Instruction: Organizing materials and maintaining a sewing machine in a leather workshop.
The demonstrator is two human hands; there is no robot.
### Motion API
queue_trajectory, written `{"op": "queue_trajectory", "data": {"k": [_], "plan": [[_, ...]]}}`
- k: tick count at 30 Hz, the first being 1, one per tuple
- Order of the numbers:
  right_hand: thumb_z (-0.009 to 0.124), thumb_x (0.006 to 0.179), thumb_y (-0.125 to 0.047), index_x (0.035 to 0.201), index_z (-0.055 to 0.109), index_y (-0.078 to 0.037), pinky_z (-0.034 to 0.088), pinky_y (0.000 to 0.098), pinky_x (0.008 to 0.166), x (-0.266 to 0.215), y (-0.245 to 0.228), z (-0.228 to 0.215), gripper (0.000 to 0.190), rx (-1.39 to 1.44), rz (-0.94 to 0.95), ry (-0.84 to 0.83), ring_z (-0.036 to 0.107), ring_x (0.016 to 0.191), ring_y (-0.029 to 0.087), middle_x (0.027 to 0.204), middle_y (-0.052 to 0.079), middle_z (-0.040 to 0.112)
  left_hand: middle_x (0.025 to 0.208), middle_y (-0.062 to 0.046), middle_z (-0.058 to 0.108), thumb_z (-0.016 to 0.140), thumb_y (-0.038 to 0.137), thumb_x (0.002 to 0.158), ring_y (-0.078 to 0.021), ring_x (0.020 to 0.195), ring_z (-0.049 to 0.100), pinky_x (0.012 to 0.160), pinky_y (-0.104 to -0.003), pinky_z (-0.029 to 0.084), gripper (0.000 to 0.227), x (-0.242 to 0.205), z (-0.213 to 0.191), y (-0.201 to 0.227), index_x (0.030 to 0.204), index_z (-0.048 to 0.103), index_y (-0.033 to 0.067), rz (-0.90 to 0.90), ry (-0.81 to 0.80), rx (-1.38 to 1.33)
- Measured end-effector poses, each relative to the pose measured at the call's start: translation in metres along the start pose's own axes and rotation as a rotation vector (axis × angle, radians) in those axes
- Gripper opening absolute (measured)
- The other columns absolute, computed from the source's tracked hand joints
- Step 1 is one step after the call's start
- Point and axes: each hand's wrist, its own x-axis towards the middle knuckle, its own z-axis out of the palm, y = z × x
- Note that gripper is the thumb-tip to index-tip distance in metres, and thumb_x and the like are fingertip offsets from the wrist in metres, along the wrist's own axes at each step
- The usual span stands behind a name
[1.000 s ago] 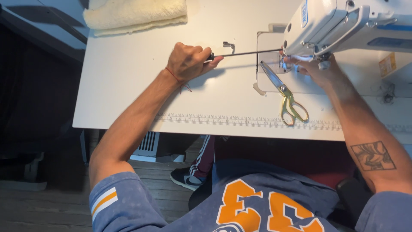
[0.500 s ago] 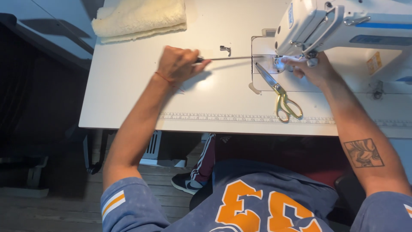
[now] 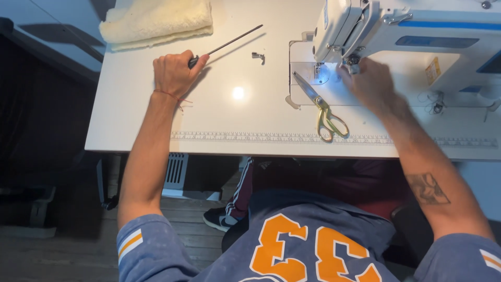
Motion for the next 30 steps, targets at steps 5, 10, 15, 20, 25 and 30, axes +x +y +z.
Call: {"op": "queue_trajectory", "data": {"k": [5, 10, 15, 20, 25, 30], "plan": [[0.065, 0.107, -0.035, 0.09, 0.075, 0.0, 0.055, 0.0517, 0.081, 0.042, 0.08, 0.041, 0.04, -0.262, -0.145, -0.005, 0.07, 0.084, 0.041, 0.086, 0.022, 0.072, 0.044, 0.003, 0.049, 0.07, 0.052, 0.107, -0.0123, 0.036, 0.039, 0.04, -0.032, 0.029, 0.058, 0.002, -0.002, 0.003, 0.064, 0.065, 0.0122, -0.017, 0.011, 0.017], [0.065, 0.09, -0.02, 0.084, 0.072, 0.0, 0.053, 0.0516, 0.083, 0.052, 0.107, 0.065, 0.023, -0.405, -0.305, 0.244, 0.067, 0.086, 0.039, 0.084, 0.02, 0.071, 0.055, 0.001, 0.057, 0.075, 0.052, 0.104, -0.0132, 0.043, 0.048, 0.043, -0.032, 0.035, 0.055, -0.003, -0.004, 0.002, 0.071, 0.064, 0.0102, -0.034, 0.025, 0.068], [0.059, 0.103, -0.022, 0.1, 0.073, 0.001, 0.052, 0.0522, 0.093, -0.023, 0.009, -0.025, 0.026, -0.442, -0.256, -0.09, 0.063, 0.104, 0.037, 0.108, 0.021, 0.069, 0.076, -0.001, 0.065, 0.076, 0.052, 0.102, -0.0166, 0.068, 0.059, 0.058, -0.034, 0.043, 0.047, -0.002, -0.02, 0.01, 0.079, 0.065, 0.0123, 0.086, 0.111, 0.217], [0.06, 0.099, -0.027, 0.124, 0.069, -0.002, 0.046, 0.0533, 0.102, -0.109, -0.046, -0.072, 0.037, -0.305, -0.331, -0.074, 0.057, 0.12, 0.035, 0.126, 0.017, 0.063, 0.078, -0.001, 0.065, 0.078, 0.054, 0.103, -0.0165, 0.066, 0.058, 0.057, -0.036, 0.043, 0.049, -0.004, -0.019, 0.004, 0.079, 0.067, 0.0121, -0.002, -0.106, 0.322], [0.061, 0.098, -0.013, 0.135, 0.066, -0.008, 0.043, 0.0511, 0.116, -0.154, 0.011, -0.095, 0.037, -0.42, -0.235, 0.089, 0.051, 0.136, 0.037, 0.145, 0.016, 0.058, 0.079, 0.0, 0.064, 0.084, 0.057, 0.1, -0.0174, 0.073, 0.059, 0.057, -0.037, 0.042, 0.054, -0.005, -0.02, 0.002, 0.079, 0.069, 0.0098, 0.046, -0.062, 0.434], [0.058, 0.083, 0.006, 0.141, 0.066, -0.006, 0.046, 0.0468, 0.111, -0.171, 0.074, -0.097, 0.059, -0.455, -0.183, 0.143, 0.052, 0.138, 0.038, 0.151, 0.015, 0.058, 0.093, -0.002, 0.066, 0.086, 0.042, 0.096, -0.019, 0.098, 0.06, 0.083, -0.036, 0.049, 0.036, -0.004, -0.018, 0.004, 0.088, 0.07, 0.0109, 0.166, 0.13, 0.422]]}}
